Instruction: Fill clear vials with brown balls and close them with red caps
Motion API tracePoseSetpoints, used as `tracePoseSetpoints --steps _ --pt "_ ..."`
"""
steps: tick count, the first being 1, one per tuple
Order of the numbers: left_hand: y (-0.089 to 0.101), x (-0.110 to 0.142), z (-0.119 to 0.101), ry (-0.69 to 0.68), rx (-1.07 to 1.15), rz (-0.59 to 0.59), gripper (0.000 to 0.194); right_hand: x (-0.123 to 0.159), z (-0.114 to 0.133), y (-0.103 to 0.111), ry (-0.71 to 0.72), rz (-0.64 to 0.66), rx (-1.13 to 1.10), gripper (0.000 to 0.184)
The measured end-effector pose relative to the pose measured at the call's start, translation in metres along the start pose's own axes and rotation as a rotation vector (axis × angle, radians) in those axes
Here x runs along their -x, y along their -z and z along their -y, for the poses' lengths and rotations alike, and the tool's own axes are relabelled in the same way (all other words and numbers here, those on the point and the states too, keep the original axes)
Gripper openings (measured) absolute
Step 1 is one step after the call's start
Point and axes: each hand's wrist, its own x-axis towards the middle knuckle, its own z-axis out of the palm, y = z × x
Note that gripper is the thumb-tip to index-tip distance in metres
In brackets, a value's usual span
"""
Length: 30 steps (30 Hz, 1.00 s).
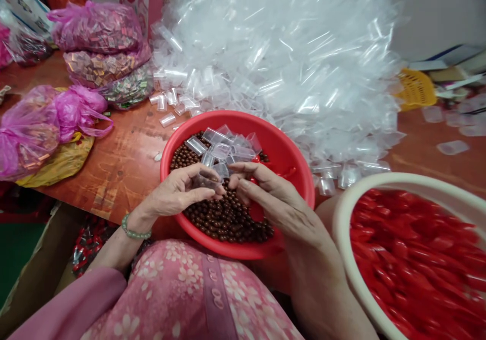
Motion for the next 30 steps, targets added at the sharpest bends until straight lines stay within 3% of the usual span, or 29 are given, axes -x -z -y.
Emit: tracePoseSetpoints --steps 8,11,14,17,21,25,28,30 --pt "0.000 -0.004 0.007 -0.005 0.010 0.065 0.031 -0.013 0.028 0.003 0.323 0.159 0.355 0.029" --pt "0.002 -0.004 0.010 0.028 0.021 0.088 0.035 -0.024 0.032 0.002 0.386 0.218 0.403 0.019" --pt "0.003 -0.005 0.011 0.039 0.045 0.129 0.035 -0.031 0.034 0.003 0.366 0.287 0.424 0.012" --pt "0.004 -0.008 0.010 0.038 0.062 0.165 0.033 -0.034 0.036 0.004 0.299 0.338 0.440 0.018" --pt "0.004 -0.011 0.010 0.058 0.058 0.165 0.031 -0.033 0.036 0.007 0.239 0.326 0.422 0.026" --pt "0.006 -0.013 0.012 0.071 0.171 0.134 0.031 -0.025 0.034 0.013 0.211 0.307 0.417 0.017" --pt "0.009 -0.014 0.012 0.105 0.340 0.113 0.038 -0.018 0.031 0.017 0.157 0.211 0.401 0.020" --pt "0.011 -0.015 0.011 0.127 0.432 0.117 0.042 -0.016 0.028 0.015 0.107 0.062 0.268 0.020"
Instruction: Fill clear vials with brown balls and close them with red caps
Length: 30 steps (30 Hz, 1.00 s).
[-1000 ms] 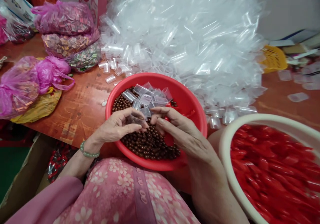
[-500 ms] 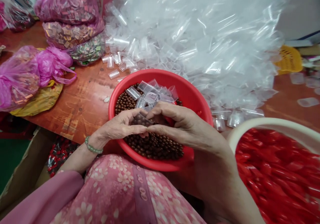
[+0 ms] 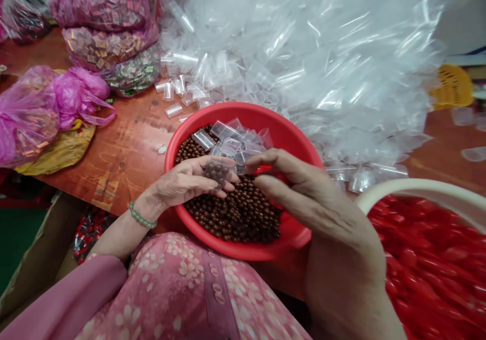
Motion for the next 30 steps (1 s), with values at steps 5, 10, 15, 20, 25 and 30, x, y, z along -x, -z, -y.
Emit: tracePoseSetpoints --steps 5,10,15,20,25,30 --pt "-0.002 -0.002 -0.001 0.032 0.064 0.000 0.044 -0.015 0.000 -0.030 0.121 -0.473 -0.632 0.016" --pt "-0.017 -0.005 0.009 -0.077 -0.102 -0.177 0.050 -0.032 0.009 -0.060 0.253 -0.746 -0.717 0.026" --pt "-0.027 -0.007 0.021 -0.203 -0.258 -0.301 0.047 -0.026 0.004 -0.066 0.286 -0.687 -0.756 0.022" --pt "-0.026 -0.003 0.023 -0.171 -0.397 -0.350 0.039 -0.013 -0.016 -0.058 0.283 -0.565 -0.638 0.018" --pt "-0.028 -0.003 0.021 -0.170 -0.484 -0.360 0.035 0.000 -0.024 -0.055 0.190 -0.478 -0.271 0.015" --pt "-0.028 -0.004 0.021 -0.178 -0.522 -0.358 0.028 0.008 -0.023 -0.060 0.224 -0.466 0.139 0.028"
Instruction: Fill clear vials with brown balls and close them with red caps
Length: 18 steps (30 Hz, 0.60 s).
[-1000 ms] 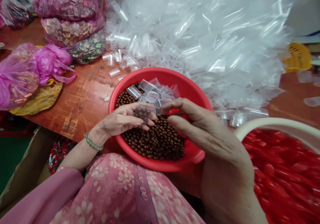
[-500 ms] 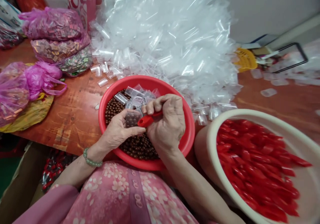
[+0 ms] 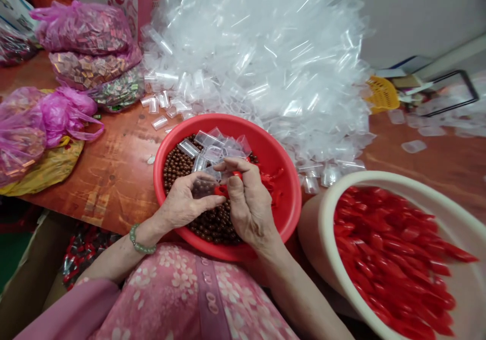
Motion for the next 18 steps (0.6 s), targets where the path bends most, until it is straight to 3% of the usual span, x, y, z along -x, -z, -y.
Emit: tracePoseSetpoints --steps 6,11,16,18 --pt "0.001 0.000 0.002 0.034 -0.009 0.015 0.022 0.009 0.000 0.003 0.113 0.044 0.213 0.039" --pt "0.001 0.001 0.001 0.067 0.018 0.054 0.018 0.018 0.001 0.008 0.043 0.019 0.131 0.035" --pt "-0.001 0.003 0.000 0.105 0.086 0.108 0.018 0.010 -0.003 0.009 -0.217 -0.262 -0.119 0.025" --pt "-0.002 0.004 0.001 0.127 0.084 0.133 0.019 0.002 -0.001 0.006 -0.211 -0.349 -0.197 0.018"
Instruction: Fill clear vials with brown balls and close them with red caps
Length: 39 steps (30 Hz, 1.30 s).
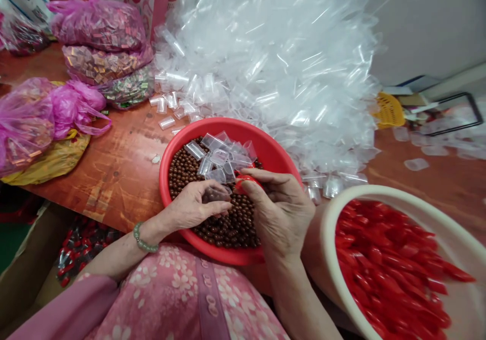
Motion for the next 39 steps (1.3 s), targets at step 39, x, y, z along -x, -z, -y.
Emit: tracePoseSetpoints --steps 39 --pt "0.005 -0.005 0.009 -0.026 -0.042 0.151 0.018 0.001 -0.010 0.007 0.357 0.342 0.203 0.016"
